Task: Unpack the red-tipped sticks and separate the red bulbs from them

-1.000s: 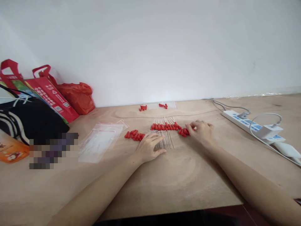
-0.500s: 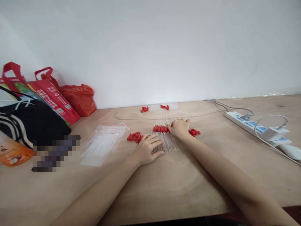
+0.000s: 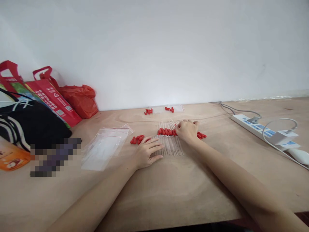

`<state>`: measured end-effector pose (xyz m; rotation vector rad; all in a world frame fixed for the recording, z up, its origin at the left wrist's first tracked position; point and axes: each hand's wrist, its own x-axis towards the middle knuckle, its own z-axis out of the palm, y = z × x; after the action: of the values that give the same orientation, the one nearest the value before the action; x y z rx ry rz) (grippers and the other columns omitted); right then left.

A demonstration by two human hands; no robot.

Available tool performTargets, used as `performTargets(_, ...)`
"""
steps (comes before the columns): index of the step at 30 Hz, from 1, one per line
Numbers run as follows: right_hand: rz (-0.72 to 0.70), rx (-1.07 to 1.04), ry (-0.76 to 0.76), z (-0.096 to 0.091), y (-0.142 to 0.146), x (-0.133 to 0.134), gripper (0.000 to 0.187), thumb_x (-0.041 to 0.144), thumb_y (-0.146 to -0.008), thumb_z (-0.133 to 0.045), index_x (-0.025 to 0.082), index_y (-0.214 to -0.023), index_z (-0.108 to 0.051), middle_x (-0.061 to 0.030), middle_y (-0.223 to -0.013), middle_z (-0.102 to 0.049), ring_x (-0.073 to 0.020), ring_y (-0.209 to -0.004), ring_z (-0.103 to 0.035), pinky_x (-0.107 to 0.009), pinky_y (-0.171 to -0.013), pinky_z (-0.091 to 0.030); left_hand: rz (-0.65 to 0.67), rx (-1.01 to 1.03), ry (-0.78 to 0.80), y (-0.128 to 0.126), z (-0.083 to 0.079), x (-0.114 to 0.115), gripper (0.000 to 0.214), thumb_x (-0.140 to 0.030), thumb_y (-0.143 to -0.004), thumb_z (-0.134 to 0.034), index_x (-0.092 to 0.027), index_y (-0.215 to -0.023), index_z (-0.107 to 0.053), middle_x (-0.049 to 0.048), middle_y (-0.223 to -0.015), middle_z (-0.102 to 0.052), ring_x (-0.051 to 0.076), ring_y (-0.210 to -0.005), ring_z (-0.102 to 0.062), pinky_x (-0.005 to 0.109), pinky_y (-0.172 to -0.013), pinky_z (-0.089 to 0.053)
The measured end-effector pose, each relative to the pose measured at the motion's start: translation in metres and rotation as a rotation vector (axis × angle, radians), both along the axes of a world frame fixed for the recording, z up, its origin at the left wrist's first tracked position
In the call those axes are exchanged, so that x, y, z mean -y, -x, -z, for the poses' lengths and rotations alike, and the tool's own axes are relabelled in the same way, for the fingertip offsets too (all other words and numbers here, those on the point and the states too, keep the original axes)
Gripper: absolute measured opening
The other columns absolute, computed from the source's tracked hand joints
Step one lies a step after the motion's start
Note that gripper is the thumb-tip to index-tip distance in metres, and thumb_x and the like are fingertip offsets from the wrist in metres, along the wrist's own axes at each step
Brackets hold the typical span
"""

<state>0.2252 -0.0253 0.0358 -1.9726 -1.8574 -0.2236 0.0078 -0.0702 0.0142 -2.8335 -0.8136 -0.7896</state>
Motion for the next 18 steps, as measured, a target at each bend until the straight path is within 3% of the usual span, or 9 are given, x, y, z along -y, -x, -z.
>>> performTargets(4, -0.182, -0.066, -0.188, 0.001, -0.023, 0.023, 0.024, 0.031, -0.082, -0.041, 0.018, -0.075, -0.059, -0.0057, -0.078, -0.065, -0.0195, -0.081, -0.052, -0.036, -0.080, -0.023, -0.040, 0.096, -0.127, -0.002, -0.002, 0.001, 0.035, -0.034, -0.079, -0.054, -0.021, -0.111, -0.054, 0.0072, -0.109, -0.060, 0.022, -0.111, -0.048, 0.040, -0.093, -0.036)
performTargets(8, -0.434, -0.002, -0.342, 0.016, -0.043, 0.052, 0.020, 0.028, -0.084, -0.042, 0.019, -0.077, -0.058, -0.0026, -0.079, -0.065, -0.0156, -0.079, -0.052, -0.036, -0.087, -0.022, -0.155, 0.188, -0.261, -0.011, -0.003, 0.004, 0.047, -0.034, -0.079, -0.054, -0.018, -0.122, -0.044, 0.0120, -0.119, -0.052, 0.024, -0.116, -0.043, 0.041, -0.094, -0.036)
performTargets(13, -0.611, 0.021, -0.426, 0.031, -0.043, 0.072, 0.018, 0.026, -0.084, -0.044, 0.020, -0.076, -0.059, -0.0014, -0.076, -0.065, -0.0145, -0.077, -0.052, -0.036, -0.088, -0.022, -0.143, 0.089, -0.346, -0.026, -0.003, 0.012, 0.029, -0.032, -0.080, -0.053, -0.023, -0.107, -0.056, 0.0053, -0.108, -0.061, 0.023, -0.108, -0.050, 0.047, -0.099, -0.026)
performTargets(18, -0.695, -0.001, -0.447, 0.030, -0.030, 0.075, 0.017, 0.026, -0.083, -0.045, 0.020, -0.078, -0.060, 0.0001, -0.075, -0.065, -0.0138, -0.077, -0.052, -0.036, -0.087, -0.024, -0.104, 0.063, -0.332, -0.034, -0.001, 0.017, 0.012, -0.023, -0.082, -0.050, -0.024, -0.089, -0.061, -0.0031, -0.082, -0.068, 0.016, -0.089, -0.058, 0.048, -0.104, -0.015)
